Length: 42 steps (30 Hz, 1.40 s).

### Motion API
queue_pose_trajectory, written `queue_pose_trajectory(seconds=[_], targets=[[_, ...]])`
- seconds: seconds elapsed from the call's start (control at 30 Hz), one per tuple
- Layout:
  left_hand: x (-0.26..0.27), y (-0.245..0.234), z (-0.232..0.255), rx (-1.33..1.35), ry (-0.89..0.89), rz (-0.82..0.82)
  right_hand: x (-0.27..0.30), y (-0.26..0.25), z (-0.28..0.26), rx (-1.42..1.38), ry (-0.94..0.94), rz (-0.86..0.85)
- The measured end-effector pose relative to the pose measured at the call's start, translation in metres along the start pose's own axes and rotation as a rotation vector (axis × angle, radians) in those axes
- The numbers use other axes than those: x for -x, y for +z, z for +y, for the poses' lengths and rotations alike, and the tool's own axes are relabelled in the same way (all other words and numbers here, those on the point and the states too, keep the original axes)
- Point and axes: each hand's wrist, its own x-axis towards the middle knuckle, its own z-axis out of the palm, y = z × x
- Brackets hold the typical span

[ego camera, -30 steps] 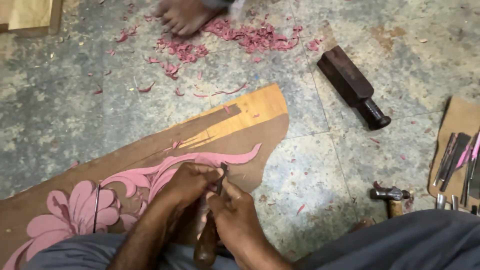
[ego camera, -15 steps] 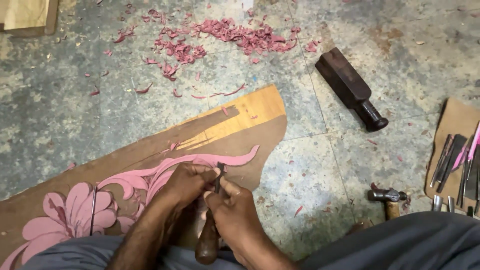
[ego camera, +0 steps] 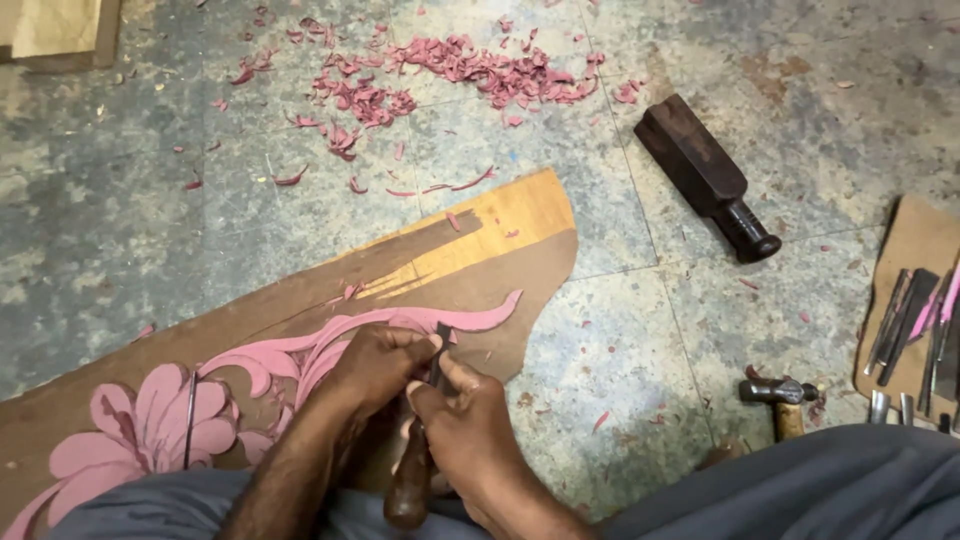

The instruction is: The person carves decorative patterns into a piece of wood using various chisels and a mallet. The person hammers a chisel with a mallet to remove larger pieces of wood and uses smaller hand chisels for detailed finishing of the floral designs.

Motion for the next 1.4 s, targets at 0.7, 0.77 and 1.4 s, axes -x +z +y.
queue_pose_trajectory(seconds=[0.7, 0.77, 1.4], targets=[[-0.004, -0.004, 0.0, 0.114, -0.047, 0.002, -0.013, 0.008, 0.005, -0.049, -0.084, 0.02], [-0.002, -0.004, 0.004, 0.169, -0.068, 0.002, -0.016, 0.013, 0.003, -0.035, -0.117, 0.04], [0.038, 0.025, -0.001, -0.556, 0.493, 0.353, 0.035, -0.069, -0.081, 0.198, -0.265, 0.255]])
